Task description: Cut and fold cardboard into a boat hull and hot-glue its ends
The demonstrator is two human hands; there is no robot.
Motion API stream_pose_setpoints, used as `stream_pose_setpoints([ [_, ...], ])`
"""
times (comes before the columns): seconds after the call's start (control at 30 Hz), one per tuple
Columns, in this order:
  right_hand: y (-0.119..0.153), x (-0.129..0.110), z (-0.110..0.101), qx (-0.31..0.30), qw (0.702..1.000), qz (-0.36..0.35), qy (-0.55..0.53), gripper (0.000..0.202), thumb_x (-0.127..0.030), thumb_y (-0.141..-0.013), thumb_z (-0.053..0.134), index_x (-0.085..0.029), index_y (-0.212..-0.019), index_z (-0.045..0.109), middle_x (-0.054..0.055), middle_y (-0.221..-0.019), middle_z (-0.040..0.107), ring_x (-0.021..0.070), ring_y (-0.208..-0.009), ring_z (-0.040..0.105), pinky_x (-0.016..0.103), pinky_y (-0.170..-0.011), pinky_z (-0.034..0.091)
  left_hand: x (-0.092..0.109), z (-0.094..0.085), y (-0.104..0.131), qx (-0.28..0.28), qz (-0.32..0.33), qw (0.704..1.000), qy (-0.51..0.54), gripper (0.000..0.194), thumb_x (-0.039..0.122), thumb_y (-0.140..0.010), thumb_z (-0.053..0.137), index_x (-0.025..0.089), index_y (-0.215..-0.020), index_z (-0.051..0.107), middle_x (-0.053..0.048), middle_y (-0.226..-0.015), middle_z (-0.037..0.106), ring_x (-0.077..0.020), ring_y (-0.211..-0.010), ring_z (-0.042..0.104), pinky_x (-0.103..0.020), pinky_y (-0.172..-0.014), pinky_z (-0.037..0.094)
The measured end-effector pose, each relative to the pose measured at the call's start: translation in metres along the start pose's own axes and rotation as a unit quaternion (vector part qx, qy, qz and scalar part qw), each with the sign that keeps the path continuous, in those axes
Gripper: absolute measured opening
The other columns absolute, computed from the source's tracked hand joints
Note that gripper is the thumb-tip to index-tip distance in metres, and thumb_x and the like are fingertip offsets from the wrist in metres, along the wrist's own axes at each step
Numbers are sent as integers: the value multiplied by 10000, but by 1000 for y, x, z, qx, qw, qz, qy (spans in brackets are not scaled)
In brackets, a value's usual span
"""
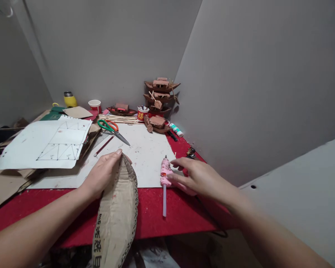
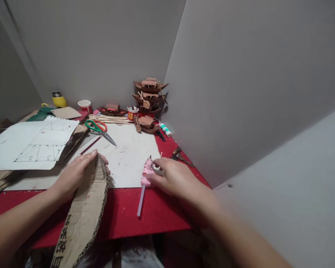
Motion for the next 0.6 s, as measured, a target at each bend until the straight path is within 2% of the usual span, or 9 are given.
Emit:
stream_pose_setpoints([
  [0.07, 8, 6, 6, -37, 998, 10, 51, 334, -465, -838, 558, -174, -982, 636, 107, -921, 671, 253, -799, 614, 329, -685, 438, 1, -2, 0, 11, 5, 1000, 4, 397, 484, -870, 469, 176, -737, 682, -34, -695, 696, -200, -665, 610, -289, -676, 460],
  [0.17, 17, 6, 15, -69, 995, 9, 67, 312, -458, -857, 535, -180, -963, 629, 100, -902, 653, 240, -796, 609, 315, -688, 438, -2, -3, 0, 6, -4, 999, 32, 395, 509, -858, 487, 178, -750, 674, -34, -678, 695, -195, -622, 607, -287, -616, 462],
  [0.27, 19, 2, 21, -64, 995, 1, 80, 227, -339, -873, 512, -164, -966, 623, 115, -937, 626, 233, -806, 597, 313, -696, 434, -5, -6, -1, 12, -18, 998, 52, 387, 516, -842, 507, 181, -744, 675, -32, -641, 692, -206, -600, 617, -301, -590, 475],
  [0.37, 18, 1, 25, -45, 997, -4, 58, 164, -231, -853, 488, -146, -907, 618, 113, -907, 603, 211, -747, 576, 307, -659, 425, -7, -14, 0, 64, -37, 994, 87, 319, 474, -816, 561, 185, -745, 676, -38, -633, 689, -216, -600, 629, -315, -566, 493],
  [0.43, 18, 3, 23, -29, 1000, -1, -1, 146, -212, -835, 491, -150, -868, 619, 95, -867, 600, 201, -727, 566, 307, -656, 426, -8, -17, 1, 79, -54, 987, 128, 267, 432, -807, 581, 186, -755, 669, -36, -615, 678, -206, -572, 626, -310, -536, 498],
  [0.5, 21, 7, 18, -6, 994, 11, -108, 148, -258, -827, 532, -163, -894, 624, 78, -871, 610, 201, -758, 569, 308, -681, 437, -9, -13, 2, 50, -85, 978, 183, 254, 408, -816, 566, 177, -756, 654, -41, -602, 668, -197, -544, 627, -305, -517, 504],
  [0.53, 23, 11, 15, 8, 984, 26, -176, 172, -302, -825, 557, -172, -918, 620, 68, -867, 614, 198, -759, 568, 303, -673, 442, -10, -10, 2, 25, -103, 971, 214, 262, 400, -827, 548, 169, -750, 643, -49, -600, 667, -196, -534, 630, -305, -515, 509],
  [0.6, 29, 18, 12, 29, 945, 51, -321, 243, -409, -811, 588, -185, -902, 610, 48, -803, 607, 182, -690, 551, 279, -580, 431, -9, -6, 2, -23, -128, 953, 275, 284, 385, -852, 502, 154, -739, 622, -64, -601, 665, -193, -521, 636, -298, -509, 516],
])
Point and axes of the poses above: each hand's wrist, its own y-axis away from the middle knuckle, its own z-axis out of the palm, x = y × z, the point moved 6 cm from there along -y, towards the middle knuckle
